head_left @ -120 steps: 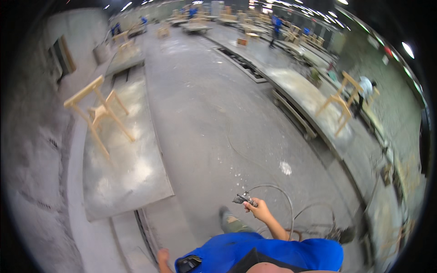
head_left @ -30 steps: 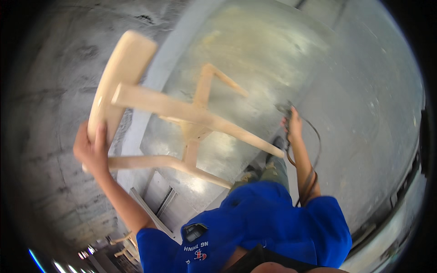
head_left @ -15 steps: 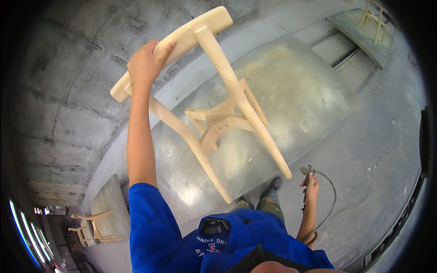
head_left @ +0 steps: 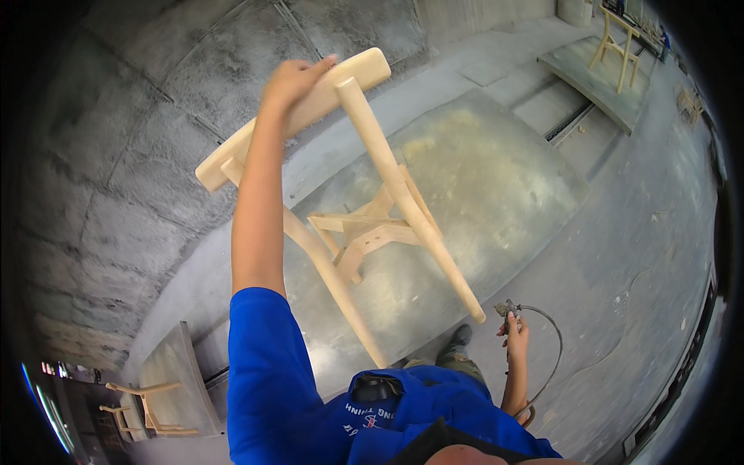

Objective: The person uses a handheld spray gun to apply a light-colored finish to a wooden chair frame. They repeatedly reposition the chair on a metal platform to coat different sides, including legs, seat, and backrest, then move to a second chair and repeat the process.

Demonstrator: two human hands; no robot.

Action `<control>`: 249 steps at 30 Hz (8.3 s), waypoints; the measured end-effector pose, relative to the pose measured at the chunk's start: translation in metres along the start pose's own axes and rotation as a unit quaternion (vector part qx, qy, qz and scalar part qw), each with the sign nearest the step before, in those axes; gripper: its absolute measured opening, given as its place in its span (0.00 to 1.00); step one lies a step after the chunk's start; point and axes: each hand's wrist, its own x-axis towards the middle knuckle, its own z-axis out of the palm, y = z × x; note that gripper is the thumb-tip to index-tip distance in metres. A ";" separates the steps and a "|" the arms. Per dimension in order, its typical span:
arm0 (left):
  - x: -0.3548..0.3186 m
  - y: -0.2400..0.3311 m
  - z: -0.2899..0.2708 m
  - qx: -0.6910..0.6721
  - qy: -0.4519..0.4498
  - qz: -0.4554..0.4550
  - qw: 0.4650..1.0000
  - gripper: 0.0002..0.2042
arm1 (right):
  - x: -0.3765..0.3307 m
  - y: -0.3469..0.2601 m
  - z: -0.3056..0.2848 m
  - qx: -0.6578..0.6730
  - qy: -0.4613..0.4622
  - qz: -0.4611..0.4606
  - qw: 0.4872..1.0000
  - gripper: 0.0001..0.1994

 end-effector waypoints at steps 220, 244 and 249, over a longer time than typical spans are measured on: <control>-0.814 -0.128 0.407 -0.389 -0.230 -0.348 0.821 0.20 | 0.066 -0.017 -0.062 0.313 -0.173 0.072 0.931 0.44; -0.855 -0.259 0.342 -0.267 -0.323 -0.404 0.813 0.17 | 0.026 0.167 0.056 0.131 -0.071 0.215 0.965 0.40; -0.833 -0.301 0.362 -0.250 -0.366 -0.417 0.794 0.16 | -0.029 0.050 0.024 0.388 -0.233 0.164 0.876 0.48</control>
